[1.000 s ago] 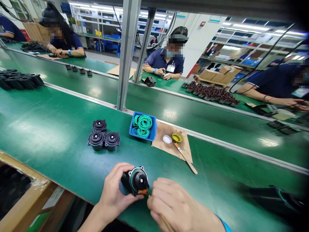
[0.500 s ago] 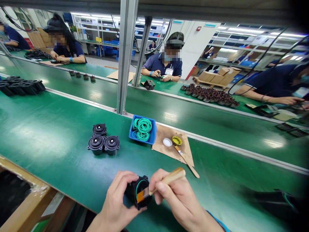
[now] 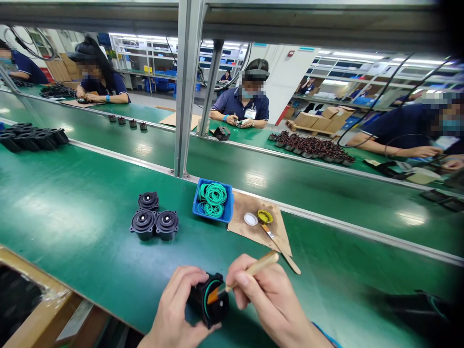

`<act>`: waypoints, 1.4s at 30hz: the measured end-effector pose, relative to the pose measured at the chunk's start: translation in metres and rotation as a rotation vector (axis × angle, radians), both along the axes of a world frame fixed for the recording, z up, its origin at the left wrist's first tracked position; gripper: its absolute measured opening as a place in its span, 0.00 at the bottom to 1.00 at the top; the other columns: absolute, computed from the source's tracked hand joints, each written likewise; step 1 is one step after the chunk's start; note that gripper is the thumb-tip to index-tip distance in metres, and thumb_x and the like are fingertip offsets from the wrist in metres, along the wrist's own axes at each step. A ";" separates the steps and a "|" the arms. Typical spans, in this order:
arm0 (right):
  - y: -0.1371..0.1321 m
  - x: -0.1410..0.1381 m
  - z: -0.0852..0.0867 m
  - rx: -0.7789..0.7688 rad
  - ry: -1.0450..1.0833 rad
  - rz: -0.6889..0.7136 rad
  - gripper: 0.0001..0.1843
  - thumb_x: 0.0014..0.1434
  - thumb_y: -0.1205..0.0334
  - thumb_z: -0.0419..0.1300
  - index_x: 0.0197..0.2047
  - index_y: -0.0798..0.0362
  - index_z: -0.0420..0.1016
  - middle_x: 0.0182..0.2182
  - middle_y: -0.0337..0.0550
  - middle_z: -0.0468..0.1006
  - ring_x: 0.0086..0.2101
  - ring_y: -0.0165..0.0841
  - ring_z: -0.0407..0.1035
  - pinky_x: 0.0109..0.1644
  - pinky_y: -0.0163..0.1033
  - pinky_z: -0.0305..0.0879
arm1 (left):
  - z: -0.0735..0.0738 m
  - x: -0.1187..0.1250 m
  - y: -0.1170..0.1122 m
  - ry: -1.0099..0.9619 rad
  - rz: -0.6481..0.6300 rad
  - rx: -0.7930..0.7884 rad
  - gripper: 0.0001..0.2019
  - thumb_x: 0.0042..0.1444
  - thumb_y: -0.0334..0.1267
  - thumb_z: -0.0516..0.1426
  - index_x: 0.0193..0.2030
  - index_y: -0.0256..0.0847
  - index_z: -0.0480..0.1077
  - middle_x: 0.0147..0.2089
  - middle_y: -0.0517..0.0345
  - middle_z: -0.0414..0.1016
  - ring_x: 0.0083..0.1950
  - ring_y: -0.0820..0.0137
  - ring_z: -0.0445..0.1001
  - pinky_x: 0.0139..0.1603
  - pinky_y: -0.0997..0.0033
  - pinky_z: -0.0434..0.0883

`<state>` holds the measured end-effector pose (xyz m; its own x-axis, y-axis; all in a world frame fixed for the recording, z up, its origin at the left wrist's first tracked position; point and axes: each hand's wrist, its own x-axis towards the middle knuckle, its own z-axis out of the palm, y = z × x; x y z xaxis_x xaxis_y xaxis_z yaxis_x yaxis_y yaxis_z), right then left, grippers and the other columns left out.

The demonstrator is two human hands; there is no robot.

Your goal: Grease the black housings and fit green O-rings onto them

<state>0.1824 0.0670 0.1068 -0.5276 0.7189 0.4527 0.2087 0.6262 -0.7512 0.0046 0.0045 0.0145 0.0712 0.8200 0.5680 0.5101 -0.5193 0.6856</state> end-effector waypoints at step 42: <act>0.005 0.020 0.006 0.336 -0.101 0.244 0.17 0.75 0.59 0.41 0.41 0.50 0.69 0.23 0.40 0.74 0.23 0.34 0.66 0.29 0.40 0.63 | -0.003 -0.024 0.001 -0.426 0.031 -0.411 0.31 0.35 0.41 0.77 0.49 0.44 0.76 0.48 0.54 0.81 0.50 0.60 0.81 0.52 0.66 0.77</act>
<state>0.2026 0.0718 0.1123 -0.7177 0.3884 0.5779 0.0859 0.8730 -0.4801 -0.0192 0.0054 0.0111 -0.1206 0.9769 0.1766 0.1561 -0.1571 0.9752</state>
